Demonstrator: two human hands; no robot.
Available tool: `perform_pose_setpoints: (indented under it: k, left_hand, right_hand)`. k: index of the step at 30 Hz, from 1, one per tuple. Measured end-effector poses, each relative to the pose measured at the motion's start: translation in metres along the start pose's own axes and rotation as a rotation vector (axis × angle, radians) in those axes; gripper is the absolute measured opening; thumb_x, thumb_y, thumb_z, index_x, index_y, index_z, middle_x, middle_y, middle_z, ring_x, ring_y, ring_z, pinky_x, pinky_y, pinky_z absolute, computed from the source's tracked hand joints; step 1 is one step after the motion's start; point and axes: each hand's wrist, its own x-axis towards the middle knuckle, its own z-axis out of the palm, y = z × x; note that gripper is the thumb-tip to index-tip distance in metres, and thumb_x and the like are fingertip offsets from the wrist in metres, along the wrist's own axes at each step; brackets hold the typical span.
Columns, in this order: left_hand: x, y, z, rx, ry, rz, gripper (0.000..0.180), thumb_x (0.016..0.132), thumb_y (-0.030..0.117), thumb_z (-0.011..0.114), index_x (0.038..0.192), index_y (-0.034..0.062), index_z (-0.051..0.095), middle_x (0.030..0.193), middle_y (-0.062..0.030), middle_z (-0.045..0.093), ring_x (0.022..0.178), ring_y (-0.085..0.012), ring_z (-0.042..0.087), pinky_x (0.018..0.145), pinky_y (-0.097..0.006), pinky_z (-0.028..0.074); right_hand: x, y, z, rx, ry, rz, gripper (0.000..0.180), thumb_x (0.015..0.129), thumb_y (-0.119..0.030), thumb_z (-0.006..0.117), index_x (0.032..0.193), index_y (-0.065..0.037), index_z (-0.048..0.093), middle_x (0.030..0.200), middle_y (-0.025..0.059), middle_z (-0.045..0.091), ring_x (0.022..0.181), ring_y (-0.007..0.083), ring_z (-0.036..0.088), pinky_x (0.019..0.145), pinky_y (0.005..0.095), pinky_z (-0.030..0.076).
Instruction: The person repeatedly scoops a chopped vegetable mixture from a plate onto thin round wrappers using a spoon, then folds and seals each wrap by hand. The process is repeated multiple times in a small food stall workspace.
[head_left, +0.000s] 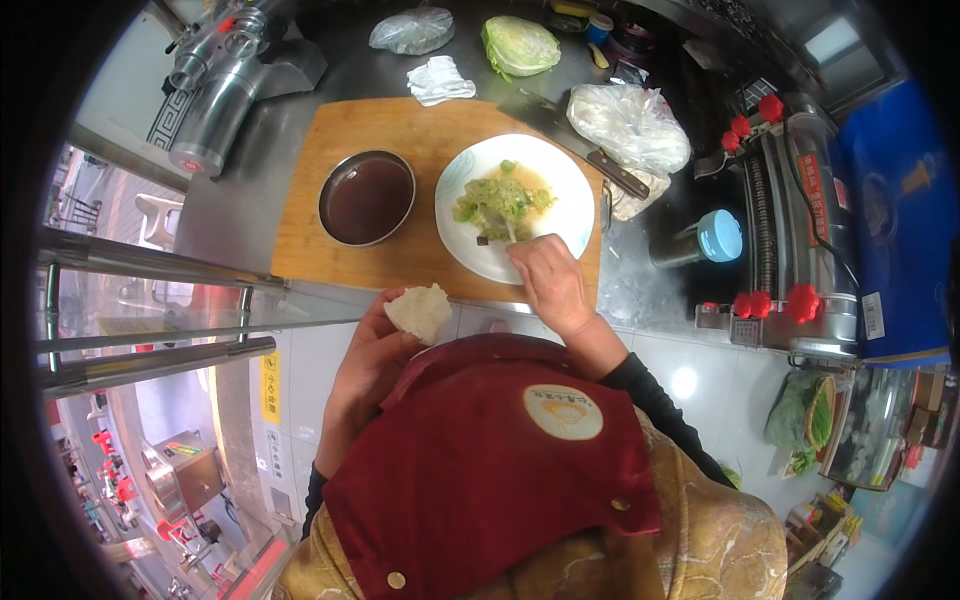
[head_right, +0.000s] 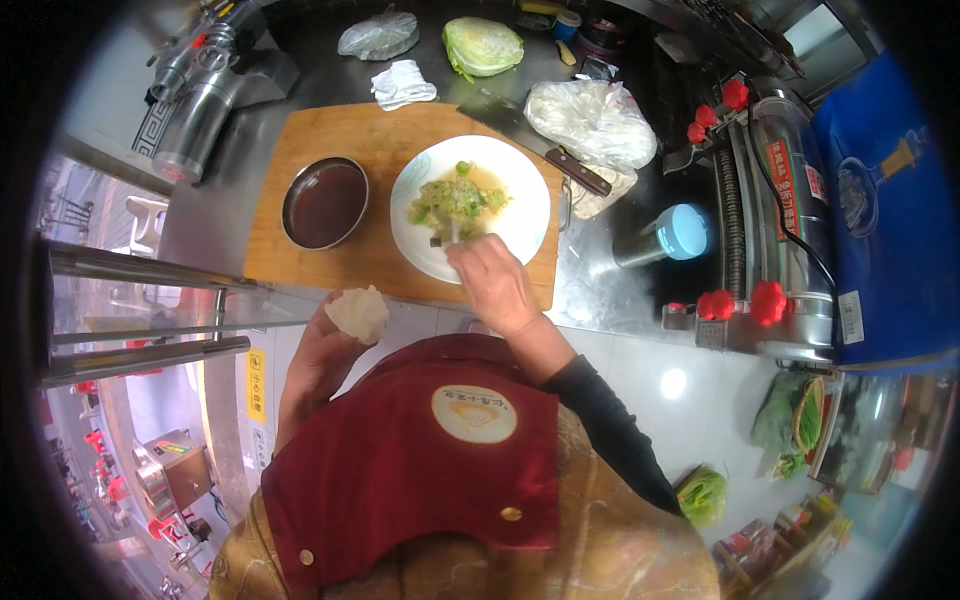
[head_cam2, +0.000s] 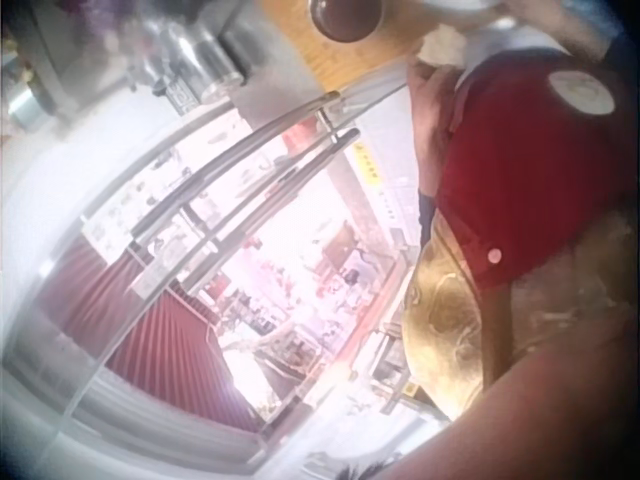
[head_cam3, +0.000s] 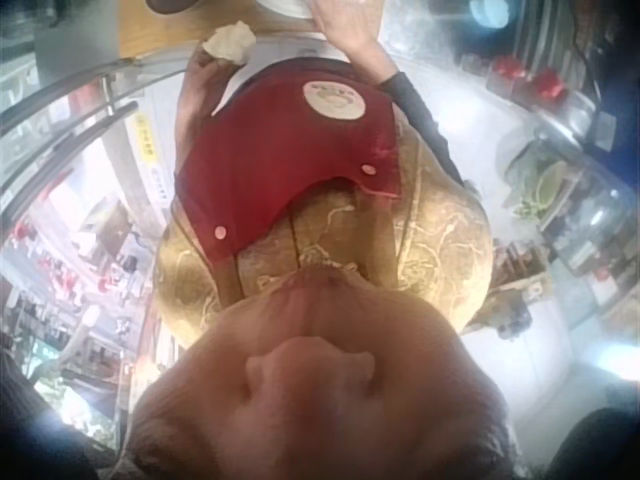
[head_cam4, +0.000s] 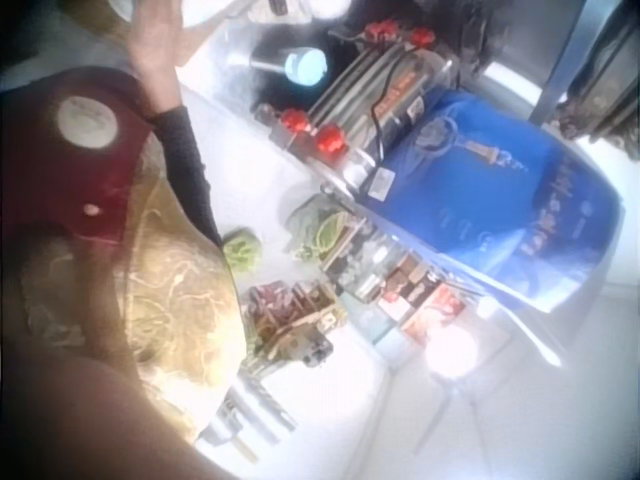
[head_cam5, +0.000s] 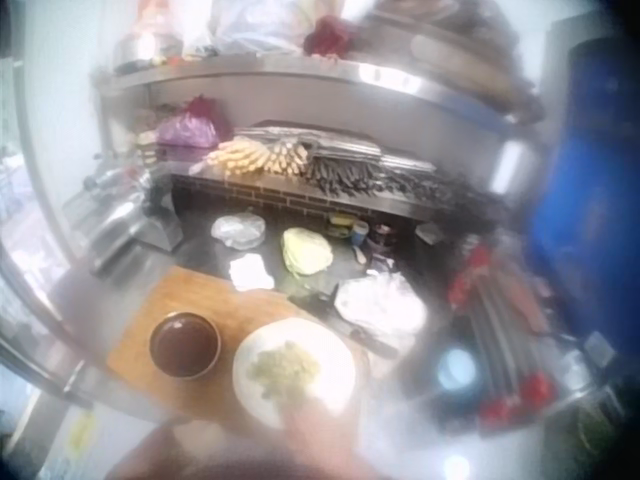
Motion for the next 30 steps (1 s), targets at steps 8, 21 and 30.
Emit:
perform_pose_setpoints:
  k: [8, 21, 30]
  left_hand:
    - [-0.001, -0.008, 0.002, 0.02, 0.067, -0.021, 0.059, 0.077, -0.001, 0.055, 0.134, 0.0024, 0.04, 0.124, -0.0116, 0.054, 0.114, -0.0247, 0.054, 0.1, -0.037, 0.043]
    - [-0.003, -0.013, 0.011, 0.002, 0.084, -0.001, 0.063, 0.074, 0.001, 0.054, 0.135, 0.0024, 0.039, 0.126, -0.0115, 0.053, 0.116, -0.0244, 0.052, 0.102, -0.037, 0.041]
    - [0.002, -0.018, 0.012, 0.039, 0.051, -0.001, 0.064, 0.074, 0.002, 0.055, 0.135, 0.002, 0.039, 0.127, -0.0125, 0.052, 0.118, -0.0262, 0.052, 0.102, -0.038, 0.042]
  right_hand:
    - [-0.002, 0.013, -0.041, -0.116, 0.125, 0.051, 0.009, 0.087, -0.005, 0.059, 0.094, -0.003, 0.066, 0.09, 0.0105, 0.065, 0.082, 0.0279, 0.06, 0.071, 0.0377, 0.051]
    - [-0.03, 0.025, -0.078, -0.148, -0.132, -0.009, 0.016, 0.08, -0.002, 0.062, 0.096, -0.004, 0.068, 0.087, 0.009, 0.064, 0.083, 0.0267, 0.061, 0.071, 0.0347, 0.052]
    - [-0.027, 0.054, -0.066, -0.167, 0.163, 0.319, 0.016, 0.096, -0.013, 0.055, 0.098, -0.002, 0.066, 0.085, 0.0114, 0.066, 0.076, 0.0244, 0.062, 0.071, 0.0349, 0.049]
